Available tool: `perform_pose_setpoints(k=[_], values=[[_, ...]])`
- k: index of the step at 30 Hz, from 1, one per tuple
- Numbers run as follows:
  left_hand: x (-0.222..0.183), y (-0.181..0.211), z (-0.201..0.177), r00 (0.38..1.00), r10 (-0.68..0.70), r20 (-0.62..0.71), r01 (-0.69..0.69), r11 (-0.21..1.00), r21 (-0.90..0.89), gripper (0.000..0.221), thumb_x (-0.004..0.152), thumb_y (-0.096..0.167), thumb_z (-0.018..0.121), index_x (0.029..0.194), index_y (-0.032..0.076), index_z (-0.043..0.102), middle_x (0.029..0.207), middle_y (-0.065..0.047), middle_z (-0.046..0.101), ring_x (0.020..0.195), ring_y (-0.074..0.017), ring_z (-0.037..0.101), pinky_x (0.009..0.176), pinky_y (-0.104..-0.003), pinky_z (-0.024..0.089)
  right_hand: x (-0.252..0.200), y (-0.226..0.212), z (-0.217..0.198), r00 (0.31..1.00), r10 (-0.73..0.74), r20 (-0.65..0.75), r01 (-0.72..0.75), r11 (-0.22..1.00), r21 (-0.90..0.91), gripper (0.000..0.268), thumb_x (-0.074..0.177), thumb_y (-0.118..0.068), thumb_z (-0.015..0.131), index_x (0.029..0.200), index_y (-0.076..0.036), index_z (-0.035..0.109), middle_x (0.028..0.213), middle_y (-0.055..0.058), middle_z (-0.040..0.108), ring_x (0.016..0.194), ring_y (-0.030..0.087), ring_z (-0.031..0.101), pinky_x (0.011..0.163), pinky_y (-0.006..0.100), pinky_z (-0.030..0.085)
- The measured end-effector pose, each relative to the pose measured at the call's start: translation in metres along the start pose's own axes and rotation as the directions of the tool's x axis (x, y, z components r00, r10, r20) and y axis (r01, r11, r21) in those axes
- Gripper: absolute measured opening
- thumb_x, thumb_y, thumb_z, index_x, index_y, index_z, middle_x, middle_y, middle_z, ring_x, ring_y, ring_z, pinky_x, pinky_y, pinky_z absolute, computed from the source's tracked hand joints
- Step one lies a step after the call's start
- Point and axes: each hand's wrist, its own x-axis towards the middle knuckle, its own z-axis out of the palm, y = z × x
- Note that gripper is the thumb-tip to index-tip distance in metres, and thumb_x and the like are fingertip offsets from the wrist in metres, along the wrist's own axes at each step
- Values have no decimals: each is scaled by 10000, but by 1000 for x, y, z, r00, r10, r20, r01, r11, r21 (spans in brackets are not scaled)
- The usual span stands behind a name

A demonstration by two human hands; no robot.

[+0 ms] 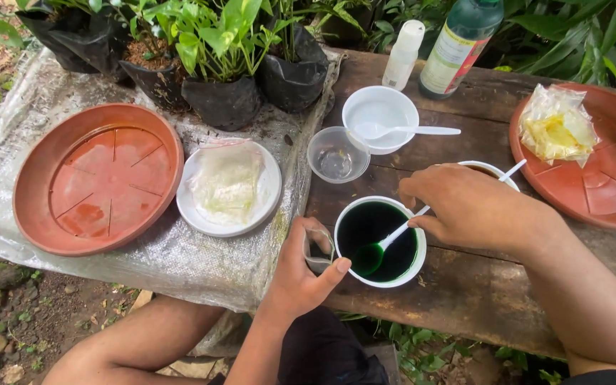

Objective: A person is manually filling small plastic bags with colored liquid samples using a spoon at a wooden workspace.

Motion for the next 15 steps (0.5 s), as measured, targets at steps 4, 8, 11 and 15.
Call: perform_pose_setpoints(k=[4, 8, 11, 15], values=[[0, 3, -1, 996, -78, 34, 75, 995, 66, 539, 837, 509, 706, 1109, 125, 444, 892, -3, 550, 785, -123, 549, 633, -279, 492, 6, -3, 1, 994, 34, 101, -31, 999, -35, 135, 895, -357, 706, 960, -250, 655, 885, 20, 741, 942, 198, 667, 908, 374, 501], [1, 3, -2, 999, -30, 34, 27, 996, 85, 592, 843, 578, 667, 1125, 109, 443, 876, -5, 564, 792, -130, 567, 701, -302, 500, 14, 2, 5, 990, 33, 138, -23, 997, -70, 151, 888, -356, 726, 993, -263, 669, 897, 4, 752, 973, 179, 664, 930, 374, 490], [0, 5, -3, 996, -75, 37, 71, 993, 98, 573, 832, 556, 684, 1123, 123, 448, 892, 7, 566, 786, -117, 558, 616, -280, 480, 19, 8, 12, 988, 23, 152, -9, 996, -90, 138, 873, -322, 736, 963, -252, 658, 932, -83, 788, 1001, 166, 680, 1002, 398, 483], [0, 6, -3, 995, -87, 52, 81, 991, 104, 564, 840, 536, 690, 1130, 123, 438, 897, 11, 557, 781, -120, 547, 633, -292, 478, 25, 13, 18, 988, 20, 153, -1, 992, -123, 169, 858, -339, 762, 930, -246, 640, 864, -52, 779, 895, 210, 716, 945, 410, 496]])
